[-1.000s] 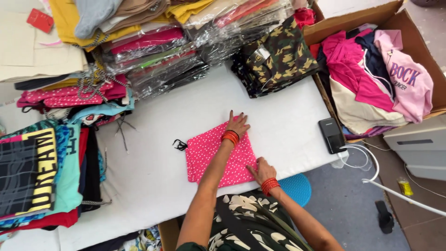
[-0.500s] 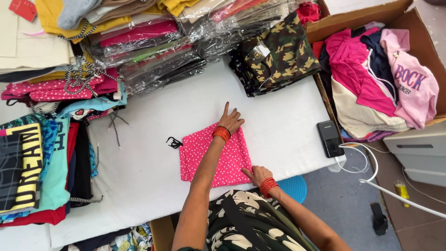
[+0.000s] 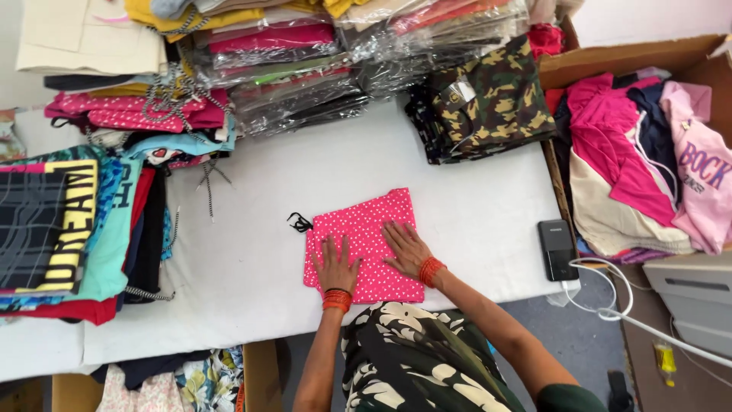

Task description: The person folds a camouflage-patterned garment and places it on a stack. They then unfold, smooth, and fold a pink polka-dotted long-sleeved shirt, followed by a solid pink t-shirt, placing each folded item on a pile.

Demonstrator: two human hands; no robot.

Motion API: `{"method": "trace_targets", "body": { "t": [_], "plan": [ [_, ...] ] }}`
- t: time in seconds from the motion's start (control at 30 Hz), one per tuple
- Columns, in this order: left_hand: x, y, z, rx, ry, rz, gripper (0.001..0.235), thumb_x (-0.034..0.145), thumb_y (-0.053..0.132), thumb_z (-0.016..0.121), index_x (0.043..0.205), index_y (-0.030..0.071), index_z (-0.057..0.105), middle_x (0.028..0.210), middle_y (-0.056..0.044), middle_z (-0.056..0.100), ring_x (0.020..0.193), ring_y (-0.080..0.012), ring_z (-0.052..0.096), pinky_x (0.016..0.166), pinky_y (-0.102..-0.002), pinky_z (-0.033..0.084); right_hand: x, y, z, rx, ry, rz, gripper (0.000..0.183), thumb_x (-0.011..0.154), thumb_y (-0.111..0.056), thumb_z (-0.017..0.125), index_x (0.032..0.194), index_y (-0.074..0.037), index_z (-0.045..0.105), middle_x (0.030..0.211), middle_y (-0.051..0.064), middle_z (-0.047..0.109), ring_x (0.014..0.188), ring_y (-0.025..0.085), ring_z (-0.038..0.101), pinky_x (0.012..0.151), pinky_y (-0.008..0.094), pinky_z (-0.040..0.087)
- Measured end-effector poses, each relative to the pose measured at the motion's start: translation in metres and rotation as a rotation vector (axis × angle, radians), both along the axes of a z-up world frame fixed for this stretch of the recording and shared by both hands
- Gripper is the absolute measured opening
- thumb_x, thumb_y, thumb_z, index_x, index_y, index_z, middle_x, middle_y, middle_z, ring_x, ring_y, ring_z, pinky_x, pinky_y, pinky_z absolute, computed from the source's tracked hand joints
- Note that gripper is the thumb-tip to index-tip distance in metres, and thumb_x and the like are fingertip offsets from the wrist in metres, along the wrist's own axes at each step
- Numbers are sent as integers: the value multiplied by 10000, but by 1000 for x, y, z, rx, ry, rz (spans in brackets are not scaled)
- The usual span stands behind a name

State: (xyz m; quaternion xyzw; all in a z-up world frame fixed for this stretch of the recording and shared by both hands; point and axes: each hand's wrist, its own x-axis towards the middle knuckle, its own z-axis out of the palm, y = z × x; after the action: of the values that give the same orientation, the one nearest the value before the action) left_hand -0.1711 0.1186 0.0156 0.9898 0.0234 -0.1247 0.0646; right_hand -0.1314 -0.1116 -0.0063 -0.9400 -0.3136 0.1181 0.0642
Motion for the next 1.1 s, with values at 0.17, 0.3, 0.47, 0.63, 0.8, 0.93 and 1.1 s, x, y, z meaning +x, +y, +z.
{"method": "trace_targets", "body": {
  "t": [0.17,0.3,0.47,0.63,0.8,0.93,1.1],
  "plan": [
    [-15,40,-16,78,-80,187,664,997,602,383,1600,358,246,1699,-148,120,1556,-361,101,1211,-654,29,63,2,26,-157,26,-97,853,985,-674,152,1615,-107,57,1706,98,27,1560,250,-5,1232,509,-16],
    [-19,47,-31,-19,-167,302,586,1025,539,361,1593,434,266,1701,-153,161,1539,-437,107,1194,-658,51,95,-12,18,2,8,-400,851,1010,-666,166,1633,-93,87,1714,117,72,1578,245,29,1257,521,-19],
    [-17,47,-27,-13,-125,316,558,1049,512,353,1597,455,265,1678,-145,209,1538,-436,137,1208,-663,65,85,-16,0,103,18,-498,844,1018,-631,211,1635,-70,78,1705,141,90,1580,270,49,1256,502,-7],
    [-11,50,-23,-55,-173,321,604,1018,472,445,1596,398,286,1640,-160,288,1496,-430,241,1180,-640,174,21,-24,-6,237,-21,-585,856,1042,-609,246,1627,-9,70,1703,174,99,1586,297,69,1273,479,24],
    [10,46,11,-182,-6,558,803,900,466,687,1574,190,348,1465,-128,500,1284,-386,533,990,-588,480,-57,-24,2,319,56,-503,811,1032,-530,333,1617,-17,105,1682,214,185,1554,335,137,1237,503,149],
    [23,65,7,-254,46,619,808,827,492,778,1446,89,449,1390,-166,546,1167,-384,617,918,-541,533,-56,-28,13,393,117,-519,804,989,-445,497,1603,-41,171,1616,221,312,1440,353,314,1199,481,279],
    [32,82,4,-626,214,757,652,764,419,837,1216,3,620,1082,-196,761,935,-321,750,883,-425,580,-33,-23,32,756,364,-839,861,892,-308,688,1576,-71,221,1476,210,479,1026,299,672,886,421,578]
  ]
}}
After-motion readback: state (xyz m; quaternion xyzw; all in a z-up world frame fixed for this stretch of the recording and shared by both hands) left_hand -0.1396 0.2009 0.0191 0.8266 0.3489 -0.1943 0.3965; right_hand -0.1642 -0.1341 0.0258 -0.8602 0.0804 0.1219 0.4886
